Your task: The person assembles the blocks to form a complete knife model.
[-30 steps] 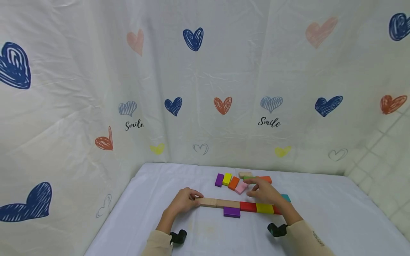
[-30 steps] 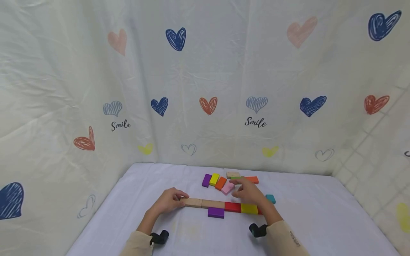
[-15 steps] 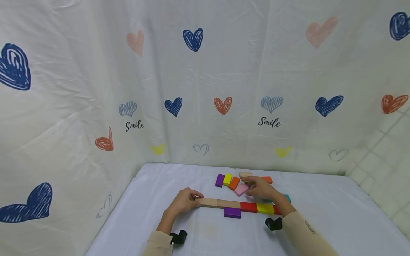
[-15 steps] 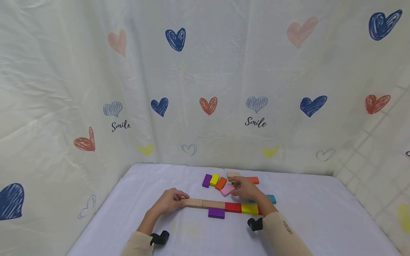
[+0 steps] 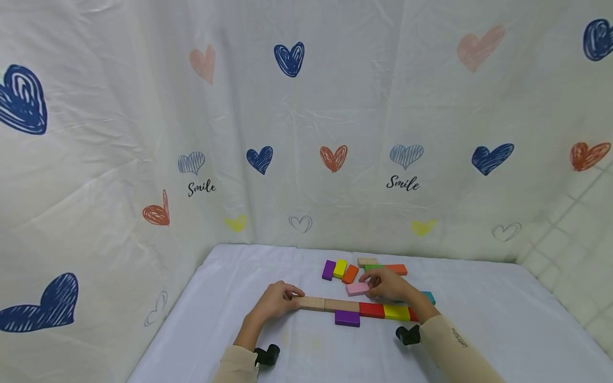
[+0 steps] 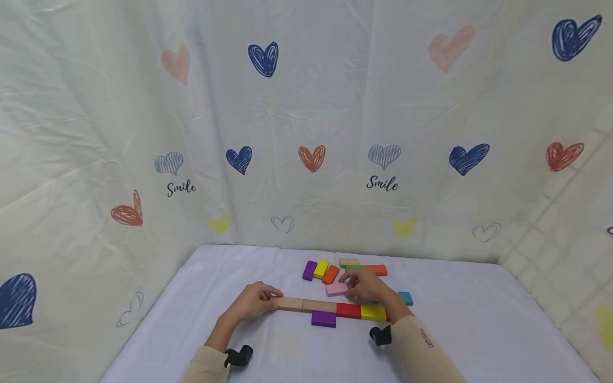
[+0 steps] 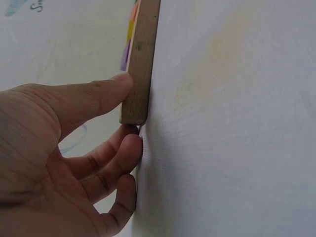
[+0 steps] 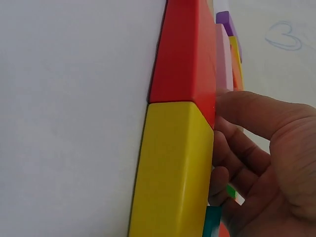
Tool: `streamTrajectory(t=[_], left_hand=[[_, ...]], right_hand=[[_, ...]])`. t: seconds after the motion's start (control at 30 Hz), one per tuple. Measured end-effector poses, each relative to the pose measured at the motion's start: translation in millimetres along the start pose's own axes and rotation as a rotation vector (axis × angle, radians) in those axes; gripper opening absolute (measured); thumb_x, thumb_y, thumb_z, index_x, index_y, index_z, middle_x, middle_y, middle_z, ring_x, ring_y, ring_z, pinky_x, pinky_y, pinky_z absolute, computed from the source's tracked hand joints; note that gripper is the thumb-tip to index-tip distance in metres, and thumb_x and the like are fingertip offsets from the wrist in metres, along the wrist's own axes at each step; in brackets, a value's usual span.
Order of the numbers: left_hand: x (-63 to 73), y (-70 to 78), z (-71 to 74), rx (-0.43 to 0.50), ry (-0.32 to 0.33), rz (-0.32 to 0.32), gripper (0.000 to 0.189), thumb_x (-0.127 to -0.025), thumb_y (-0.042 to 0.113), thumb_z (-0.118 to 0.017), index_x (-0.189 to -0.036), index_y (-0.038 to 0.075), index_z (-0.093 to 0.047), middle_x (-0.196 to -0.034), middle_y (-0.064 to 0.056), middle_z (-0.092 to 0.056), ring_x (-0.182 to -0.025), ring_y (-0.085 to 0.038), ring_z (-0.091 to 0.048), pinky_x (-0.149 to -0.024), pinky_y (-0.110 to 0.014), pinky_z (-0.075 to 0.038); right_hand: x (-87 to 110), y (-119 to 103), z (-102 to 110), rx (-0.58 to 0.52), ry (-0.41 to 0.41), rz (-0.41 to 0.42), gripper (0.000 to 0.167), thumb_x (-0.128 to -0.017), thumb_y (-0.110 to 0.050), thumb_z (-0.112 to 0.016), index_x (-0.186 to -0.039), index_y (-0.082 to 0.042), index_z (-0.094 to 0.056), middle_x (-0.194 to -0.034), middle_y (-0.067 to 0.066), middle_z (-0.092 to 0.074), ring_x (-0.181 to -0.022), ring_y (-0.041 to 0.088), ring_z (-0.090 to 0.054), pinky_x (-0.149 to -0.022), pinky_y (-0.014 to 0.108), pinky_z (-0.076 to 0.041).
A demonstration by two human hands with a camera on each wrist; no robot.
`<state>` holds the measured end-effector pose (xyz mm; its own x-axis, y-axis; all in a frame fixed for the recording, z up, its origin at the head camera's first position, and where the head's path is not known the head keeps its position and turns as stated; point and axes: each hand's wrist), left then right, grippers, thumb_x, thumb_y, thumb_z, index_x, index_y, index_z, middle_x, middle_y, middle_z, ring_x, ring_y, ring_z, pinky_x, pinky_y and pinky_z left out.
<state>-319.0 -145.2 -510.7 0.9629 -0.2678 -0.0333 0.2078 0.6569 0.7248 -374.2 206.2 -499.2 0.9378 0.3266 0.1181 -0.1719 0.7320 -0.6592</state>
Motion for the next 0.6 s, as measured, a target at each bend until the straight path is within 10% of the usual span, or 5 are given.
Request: streamTrajectory(t=[0.6], left_hand=[[0.7,0.1,-0.2,-0.006,0.004,-0.011,0.02,-0.087,0.01,-0.079,-0.105,0.018,-0.081,-0.094,-0.004,-0.061,-0.084,-0.017,-0.053,-0.068,-0.029,-0.044]], right_hand=[[15.8,-3.5,9.1,0.043,0.05,0.01,0.034,-0.085,-0.019,-0.083,-0.118,-0.02,-0.074,-0.091,0.0,-0.064,-0.083,0.018,-0.056,-0.07,0.028,-0.052]])
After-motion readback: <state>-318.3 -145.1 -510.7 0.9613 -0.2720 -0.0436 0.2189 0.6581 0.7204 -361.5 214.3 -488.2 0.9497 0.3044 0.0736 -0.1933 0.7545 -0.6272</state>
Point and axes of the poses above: each hand's wrist, its own x-axis away from the middle knuckle, its own z-axis out of the back of the hand, y = z × x
